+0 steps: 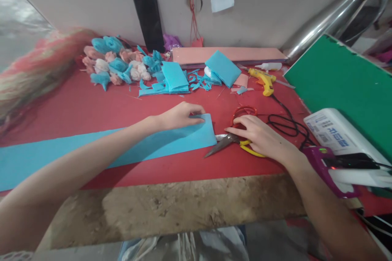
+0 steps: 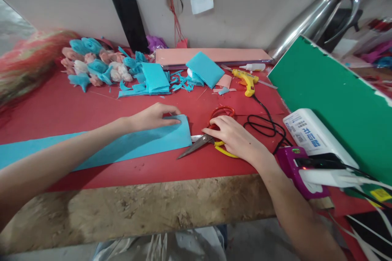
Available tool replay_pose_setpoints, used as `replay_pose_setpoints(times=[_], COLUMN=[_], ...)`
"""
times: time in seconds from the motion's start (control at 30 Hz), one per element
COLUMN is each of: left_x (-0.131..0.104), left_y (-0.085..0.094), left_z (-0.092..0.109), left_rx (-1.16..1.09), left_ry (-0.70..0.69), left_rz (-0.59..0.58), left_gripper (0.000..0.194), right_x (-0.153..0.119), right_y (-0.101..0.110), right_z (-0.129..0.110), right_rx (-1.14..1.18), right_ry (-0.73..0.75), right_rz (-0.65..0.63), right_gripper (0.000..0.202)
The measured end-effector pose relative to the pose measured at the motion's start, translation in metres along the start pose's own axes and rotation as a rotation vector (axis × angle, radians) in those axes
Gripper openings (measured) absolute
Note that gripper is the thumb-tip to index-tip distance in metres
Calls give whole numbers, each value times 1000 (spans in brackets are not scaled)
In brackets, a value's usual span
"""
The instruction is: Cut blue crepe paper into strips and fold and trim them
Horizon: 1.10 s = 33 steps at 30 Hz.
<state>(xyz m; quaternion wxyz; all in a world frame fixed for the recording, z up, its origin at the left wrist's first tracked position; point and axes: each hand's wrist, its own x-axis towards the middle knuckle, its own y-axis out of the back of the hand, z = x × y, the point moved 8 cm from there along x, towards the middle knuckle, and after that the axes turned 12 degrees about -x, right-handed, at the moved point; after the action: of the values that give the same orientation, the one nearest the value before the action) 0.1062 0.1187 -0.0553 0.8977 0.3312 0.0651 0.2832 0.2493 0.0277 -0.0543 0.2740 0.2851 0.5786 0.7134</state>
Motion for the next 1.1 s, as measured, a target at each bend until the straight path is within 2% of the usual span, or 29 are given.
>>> replay_pose_setpoints(times=[0.13,0.23,0.33,0.43,0.8,1.1], left_x=[-12,-27,-37,-39,-24,-24], left_y=[0,-16,-31,-36,-30,-30], left_z=[14,21,13,5,1,-1], left_rx=[167,265,292,298,253,312], left_ry=[-175,-305,-272,-201,-246,-292], left_rz=[65,-71,-219,-286,-353,-331], left_gripper=[31,37,43,49,50,50], right_x=[0,0,1,1,3,-3], right_y=[2,3,4,6,4,3], right_z=[0,-1,-2,-4,0,3], right_rx=[-10,-13,-5,-10,-3,70], right_ry=[3,12,24,42,43,14], right_rz=[-5,-1,7,27,22,-1], right_gripper=[51,52,53,51,52,50])
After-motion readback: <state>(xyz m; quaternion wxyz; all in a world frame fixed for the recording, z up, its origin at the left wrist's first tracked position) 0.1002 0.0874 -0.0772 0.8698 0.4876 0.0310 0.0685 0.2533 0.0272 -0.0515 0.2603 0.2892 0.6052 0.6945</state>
